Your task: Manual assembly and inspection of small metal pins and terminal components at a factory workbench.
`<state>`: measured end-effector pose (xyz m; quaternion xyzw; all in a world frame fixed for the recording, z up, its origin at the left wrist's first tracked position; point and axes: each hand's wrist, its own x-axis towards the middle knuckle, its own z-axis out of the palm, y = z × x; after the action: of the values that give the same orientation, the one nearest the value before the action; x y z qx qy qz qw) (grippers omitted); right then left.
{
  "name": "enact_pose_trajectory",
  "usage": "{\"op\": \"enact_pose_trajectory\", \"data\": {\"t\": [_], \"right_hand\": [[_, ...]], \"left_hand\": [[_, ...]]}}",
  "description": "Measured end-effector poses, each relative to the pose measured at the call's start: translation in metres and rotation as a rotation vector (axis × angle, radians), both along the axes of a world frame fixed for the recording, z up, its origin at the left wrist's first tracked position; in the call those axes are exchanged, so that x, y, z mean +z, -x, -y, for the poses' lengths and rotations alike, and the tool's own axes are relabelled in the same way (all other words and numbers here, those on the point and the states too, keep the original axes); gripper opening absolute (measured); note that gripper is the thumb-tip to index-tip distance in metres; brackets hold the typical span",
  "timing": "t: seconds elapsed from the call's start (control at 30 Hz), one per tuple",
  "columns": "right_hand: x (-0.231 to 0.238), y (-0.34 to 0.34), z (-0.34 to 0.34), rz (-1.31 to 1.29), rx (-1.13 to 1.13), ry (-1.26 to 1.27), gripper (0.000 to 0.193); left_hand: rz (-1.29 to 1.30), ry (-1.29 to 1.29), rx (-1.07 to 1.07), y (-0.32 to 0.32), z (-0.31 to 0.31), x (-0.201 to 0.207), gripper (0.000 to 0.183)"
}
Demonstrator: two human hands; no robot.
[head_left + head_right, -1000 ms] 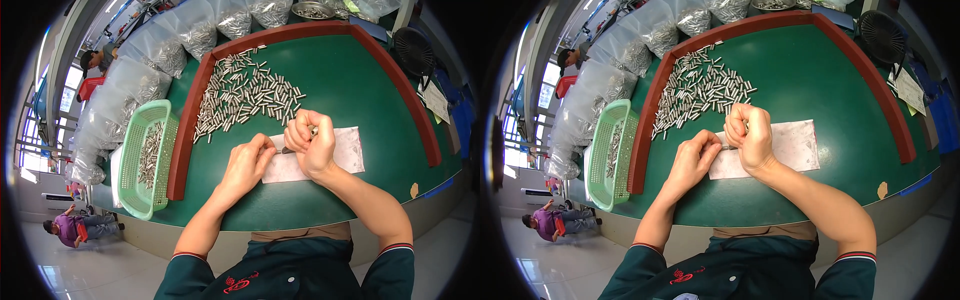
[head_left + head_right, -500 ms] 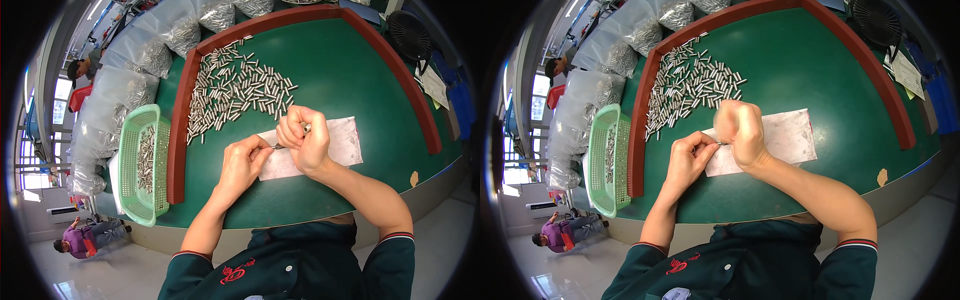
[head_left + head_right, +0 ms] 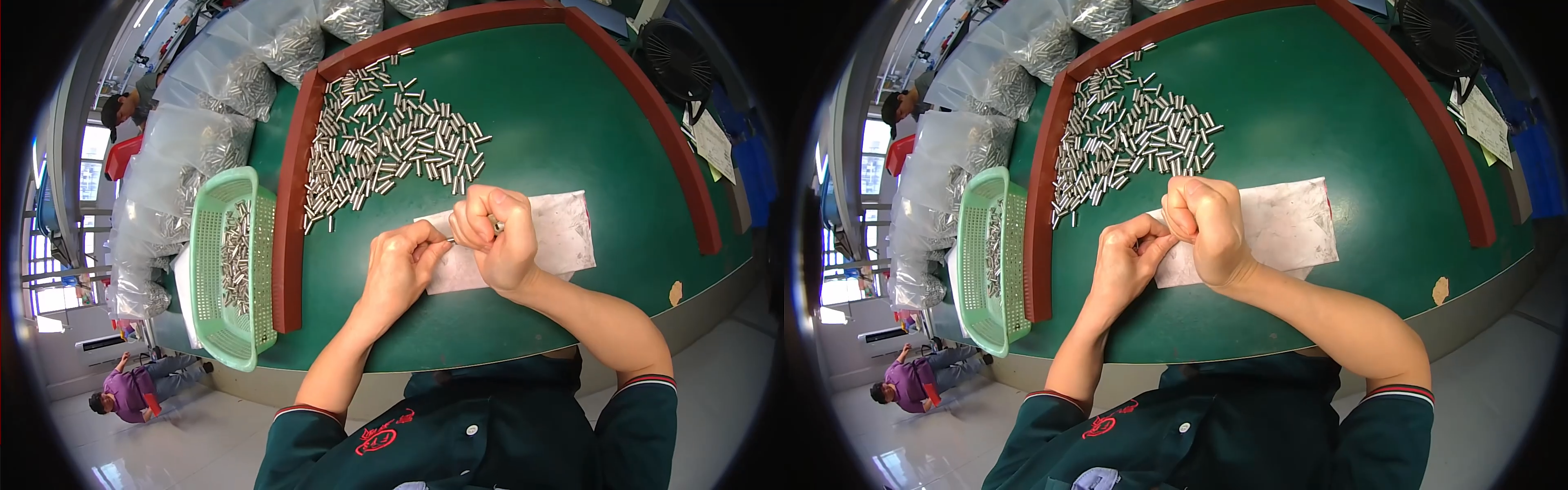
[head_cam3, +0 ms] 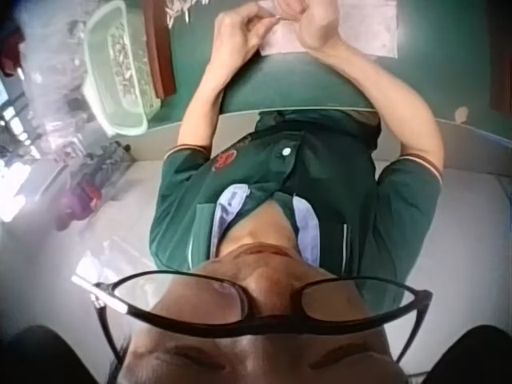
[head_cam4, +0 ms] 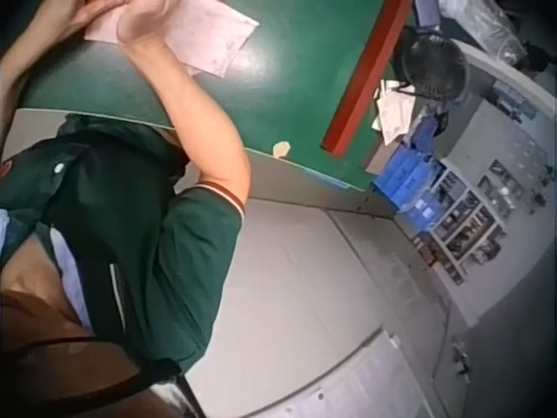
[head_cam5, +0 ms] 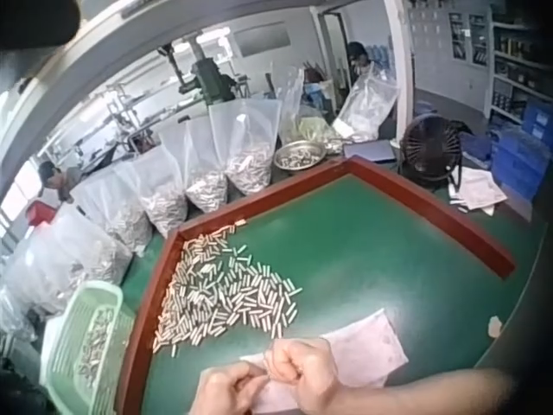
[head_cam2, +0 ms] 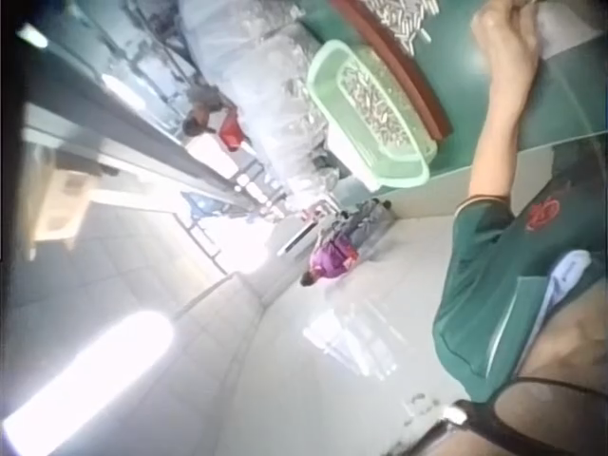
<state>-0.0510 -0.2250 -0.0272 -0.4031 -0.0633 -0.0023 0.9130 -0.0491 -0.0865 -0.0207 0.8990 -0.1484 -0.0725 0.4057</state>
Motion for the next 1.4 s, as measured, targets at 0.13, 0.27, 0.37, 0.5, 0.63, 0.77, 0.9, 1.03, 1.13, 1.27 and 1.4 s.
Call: {"op": "enact_pose_trajectory", "data": {"t": [0.13,0.27,0.37,0.5,0.63,0.77,0.9,1.03,1.13,1.27,1.4], "right_hand": [[0.003,0.004,-0.004,0.038,-0.046,0.156,0.033],[0.003,-0.002,-0.001,0.015,-0.013,0.101,0.032],[0.003,-0.002,0.000,0.007,-0.019,0.038,0.032],[-0.002,-0.002,0.005,-0.043,0.015,-0.058,0.033],[-0.002,-0.004,0.007,-0.079,0.048,-0.108,0.032],[-0.001,-0.006,0.007,-0.116,0.057,-0.151,0.032],[0.001,-0.008,0.007,-0.108,0.056,-0.150,0.031],[0.002,-0.009,0.008,-0.116,0.055,-0.153,0.029],[0.002,-0.008,0.008,-0.125,0.052,-0.140,0.028],[0.002,-0.008,0.009,-0.131,0.050,-0.141,0.028],[0.003,-0.007,0.008,-0.135,0.058,-0.145,0.029]], "left_hand": [[0.000,-0.010,-0.026,-0.002,0.002,0.004,0.010],[-0.026,-0.021,-0.026,-0.003,0.001,0.005,0.011],[0.032,0.026,-0.027,-0.002,0.002,0.003,0.010],[-0.238,0.297,-0.007,-0.002,-0.007,0.003,0.007],[-0.808,1.093,-0.046,-0.010,-0.021,-0.004,0.013],[-0.844,1.056,0.044,-0.014,-0.021,0.000,0.012],[-0.806,1.018,0.062,-0.016,-0.019,0.004,0.017],[-0.703,1.156,0.140,-0.024,-0.030,0.002,0.029],[-0.275,0.656,0.242,-0.031,-0.037,-0.002,0.020],[0.215,-0.086,0.271,-0.038,-0.025,0.009,0.011],[0.373,-0.238,0.203,-0.041,-0.020,-0.004,0.011]]}}
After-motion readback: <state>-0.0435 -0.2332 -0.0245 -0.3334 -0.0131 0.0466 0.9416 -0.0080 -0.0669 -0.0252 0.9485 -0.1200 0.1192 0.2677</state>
